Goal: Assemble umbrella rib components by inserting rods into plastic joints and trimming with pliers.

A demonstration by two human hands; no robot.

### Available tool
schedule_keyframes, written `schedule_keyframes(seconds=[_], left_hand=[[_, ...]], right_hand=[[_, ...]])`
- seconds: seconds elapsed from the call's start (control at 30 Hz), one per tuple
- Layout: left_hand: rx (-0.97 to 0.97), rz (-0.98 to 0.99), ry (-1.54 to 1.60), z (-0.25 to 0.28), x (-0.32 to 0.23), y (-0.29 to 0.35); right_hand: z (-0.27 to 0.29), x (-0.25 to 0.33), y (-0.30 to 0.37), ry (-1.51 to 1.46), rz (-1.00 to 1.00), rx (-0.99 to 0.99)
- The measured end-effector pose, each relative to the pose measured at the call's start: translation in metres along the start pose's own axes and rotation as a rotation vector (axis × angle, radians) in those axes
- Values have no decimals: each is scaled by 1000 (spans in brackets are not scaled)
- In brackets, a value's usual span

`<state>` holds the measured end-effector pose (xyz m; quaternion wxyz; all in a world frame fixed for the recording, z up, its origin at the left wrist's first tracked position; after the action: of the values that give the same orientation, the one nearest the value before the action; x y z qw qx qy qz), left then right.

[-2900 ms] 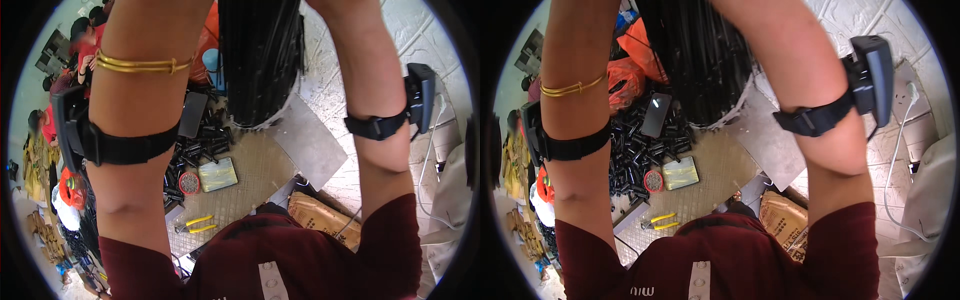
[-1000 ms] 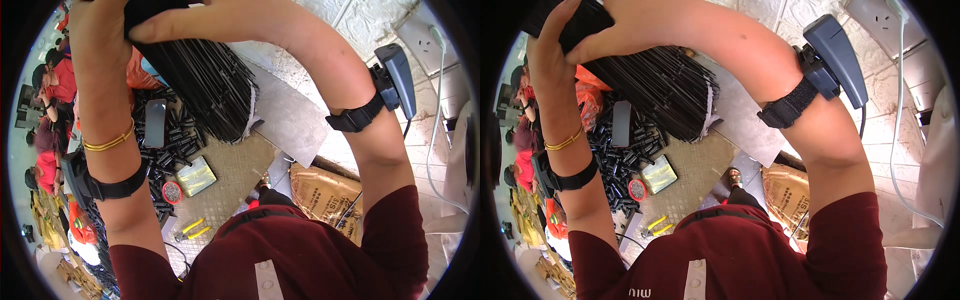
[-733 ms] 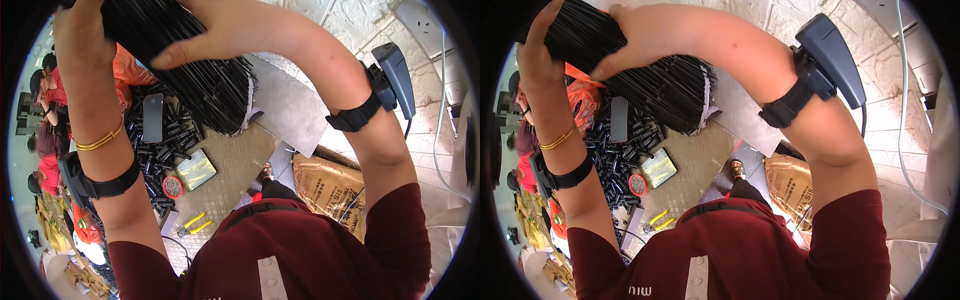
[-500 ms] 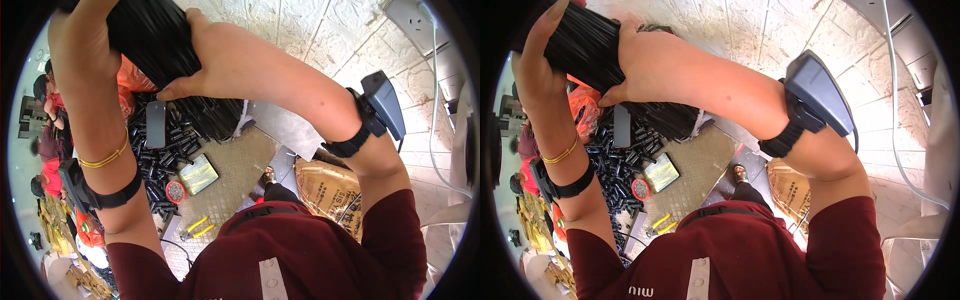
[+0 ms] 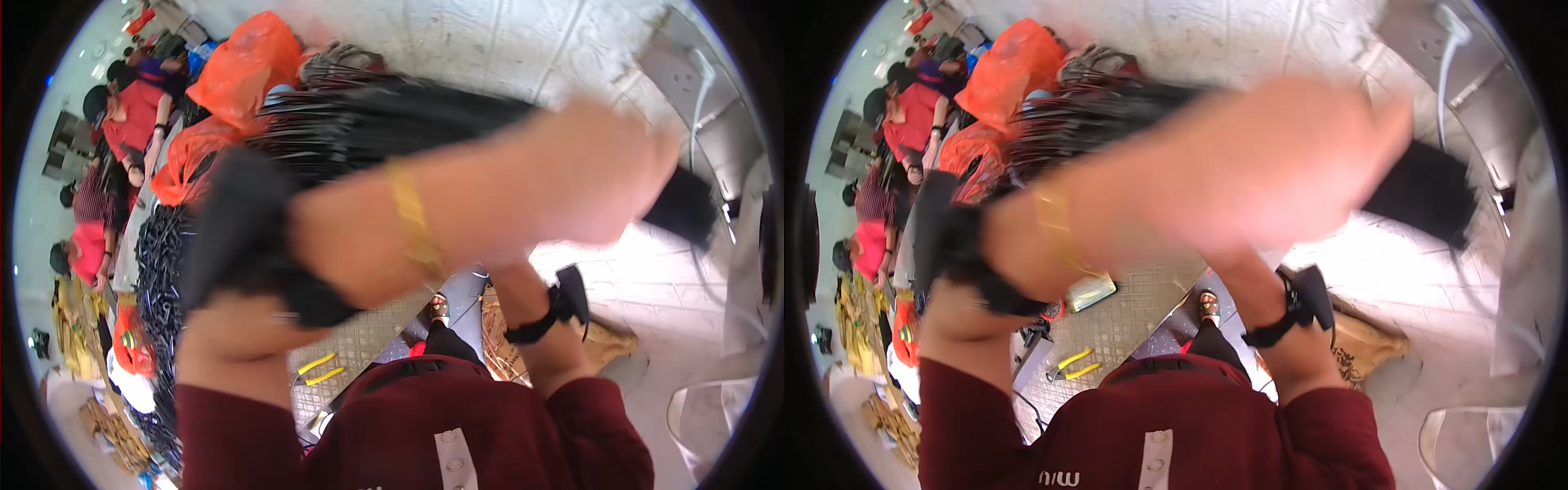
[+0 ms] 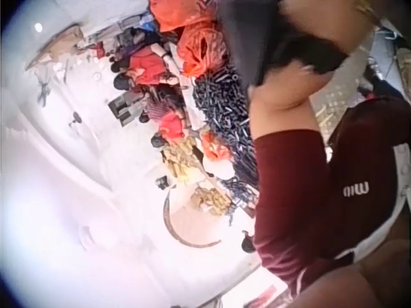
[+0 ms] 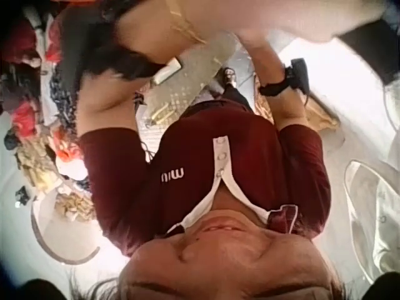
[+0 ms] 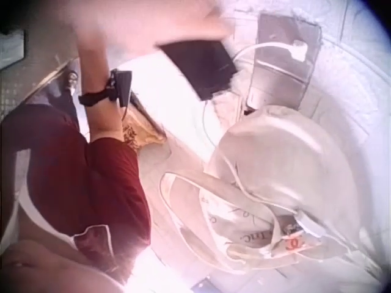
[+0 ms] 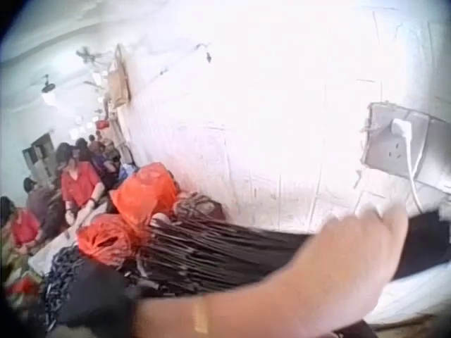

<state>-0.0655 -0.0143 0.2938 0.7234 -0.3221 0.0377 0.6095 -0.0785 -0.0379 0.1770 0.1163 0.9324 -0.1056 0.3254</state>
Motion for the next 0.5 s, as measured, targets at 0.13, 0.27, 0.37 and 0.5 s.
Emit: schedule_keyframes(seconds=[0.13,0.27,0.37,0.5], left_hand=[[42,-164,135,-144,17,37],[189,-178,94,-248,29,76],[258,-190,94,-278,33,87],[273,-166,70,-287,41,103]], right_hand=[[93,-46,38,599,-109,-84],[176,-113,62,1327,-284,-154],[183,-115,89,1684,-537,-15],[133,-49,142,1327,-621,434]])
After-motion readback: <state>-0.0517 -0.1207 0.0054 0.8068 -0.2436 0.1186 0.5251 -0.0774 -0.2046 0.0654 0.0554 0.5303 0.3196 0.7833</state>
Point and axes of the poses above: each hand's wrist, its own y-axis away from the middle knuckle, its own z-axis out of the back of the hand, x = y × z, the point moved 1 cm from there along -y, towards the middle knuckle, and after that the axes turned 12 degrees about y, right-handed, at the moved point
